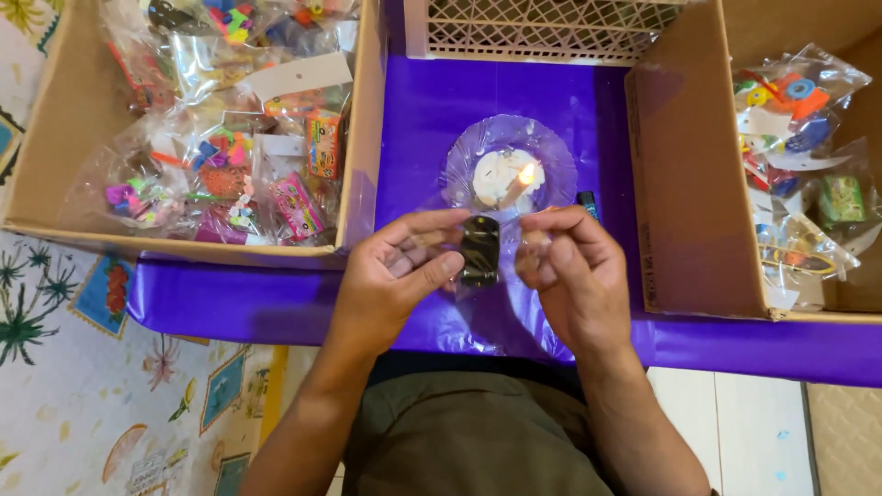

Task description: Packaging small toys into plastic bags and sealing them using a candle flame.

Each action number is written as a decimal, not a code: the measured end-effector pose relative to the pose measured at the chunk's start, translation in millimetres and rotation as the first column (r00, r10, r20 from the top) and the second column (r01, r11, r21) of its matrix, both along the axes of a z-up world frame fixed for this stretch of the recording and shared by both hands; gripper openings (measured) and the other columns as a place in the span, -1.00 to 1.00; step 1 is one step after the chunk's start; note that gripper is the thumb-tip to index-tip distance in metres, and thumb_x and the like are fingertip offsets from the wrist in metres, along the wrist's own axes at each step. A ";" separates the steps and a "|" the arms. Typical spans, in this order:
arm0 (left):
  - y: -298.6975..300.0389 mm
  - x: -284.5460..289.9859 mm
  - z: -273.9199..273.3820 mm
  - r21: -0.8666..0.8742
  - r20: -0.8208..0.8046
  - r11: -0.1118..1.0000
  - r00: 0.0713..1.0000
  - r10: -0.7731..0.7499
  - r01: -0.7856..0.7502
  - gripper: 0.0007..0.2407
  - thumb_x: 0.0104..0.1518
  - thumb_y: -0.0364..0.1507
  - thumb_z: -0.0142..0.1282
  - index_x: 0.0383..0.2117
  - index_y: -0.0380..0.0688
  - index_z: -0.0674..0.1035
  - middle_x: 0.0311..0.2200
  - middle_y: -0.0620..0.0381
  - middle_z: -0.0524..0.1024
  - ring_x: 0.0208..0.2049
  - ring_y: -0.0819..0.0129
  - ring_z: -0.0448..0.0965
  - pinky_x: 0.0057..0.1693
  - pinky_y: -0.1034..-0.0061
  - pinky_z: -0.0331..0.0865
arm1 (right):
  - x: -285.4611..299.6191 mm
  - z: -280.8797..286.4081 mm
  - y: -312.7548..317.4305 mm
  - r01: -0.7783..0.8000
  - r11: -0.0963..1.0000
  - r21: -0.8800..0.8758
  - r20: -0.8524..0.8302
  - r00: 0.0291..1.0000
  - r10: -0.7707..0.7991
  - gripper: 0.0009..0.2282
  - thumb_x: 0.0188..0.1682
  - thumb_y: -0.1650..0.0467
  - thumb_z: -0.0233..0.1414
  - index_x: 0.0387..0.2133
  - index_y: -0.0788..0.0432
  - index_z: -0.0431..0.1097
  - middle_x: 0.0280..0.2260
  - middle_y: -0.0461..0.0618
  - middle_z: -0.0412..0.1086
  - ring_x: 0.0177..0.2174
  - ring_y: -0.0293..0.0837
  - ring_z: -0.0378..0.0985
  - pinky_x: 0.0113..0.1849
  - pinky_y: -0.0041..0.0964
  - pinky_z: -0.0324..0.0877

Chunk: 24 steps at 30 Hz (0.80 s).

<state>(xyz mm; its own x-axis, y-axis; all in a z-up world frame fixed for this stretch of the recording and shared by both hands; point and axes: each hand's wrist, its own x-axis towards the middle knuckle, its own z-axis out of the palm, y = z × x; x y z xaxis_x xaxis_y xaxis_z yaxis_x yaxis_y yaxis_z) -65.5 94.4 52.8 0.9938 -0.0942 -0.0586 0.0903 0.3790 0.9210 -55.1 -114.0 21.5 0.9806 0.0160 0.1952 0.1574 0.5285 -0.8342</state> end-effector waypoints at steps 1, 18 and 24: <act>-3.8 -1.0 -5.0 0.000 0.004 1.000 1.000 0.002 -0.002 -0.63 0.03 -0.57 0.33 0.02 -0.35 0.59 -0.21 -0.12 0.65 -0.35 0.37 0.66 -0.25 0.50 0.65 | -2.9 5.8 4.6 -0.002 1.000 0.000 0.004 1.000 0.002 -0.72 0.05 0.40 0.12 -0.20 0.50 0.36 -0.30 0.11 0.28 -0.52 -0.31 0.23 -0.52 -0.45 0.25; -25.2 -14.6 -53.2 -0.064 -0.060 0.997 0.998 0.027 -0.031 -0.63 -0.10 -0.50 0.45 -0.13 -0.31 0.61 -0.25 -0.10 0.68 -0.29 0.30 0.71 -0.17 0.46 0.63 | -6.1 38.3 -5.2 0.031 0.844 -0.535 0.152 0.987 0.060 -0.91 0.01 0.58 0.10 -0.28 0.44 0.50 -0.39 0.20 0.47 -0.40 -0.14 0.45 -0.41 -0.40 0.42; -34.2 -13.9 -66.9 -0.370 -0.118 0.925 0.992 0.049 -0.089 -0.61 0.01 -0.59 0.34 -0.02 -0.39 0.49 -0.13 -0.18 0.59 -0.16 0.02 0.69 -0.11 0.22 0.68 | -9.2 20.4 -12.1 -0.058 0.875 -0.481 0.033 0.996 0.084 -0.91 -0.08 0.62 0.18 -0.32 0.44 0.50 -0.45 0.13 0.42 -0.45 -0.20 0.49 -0.42 -0.41 0.44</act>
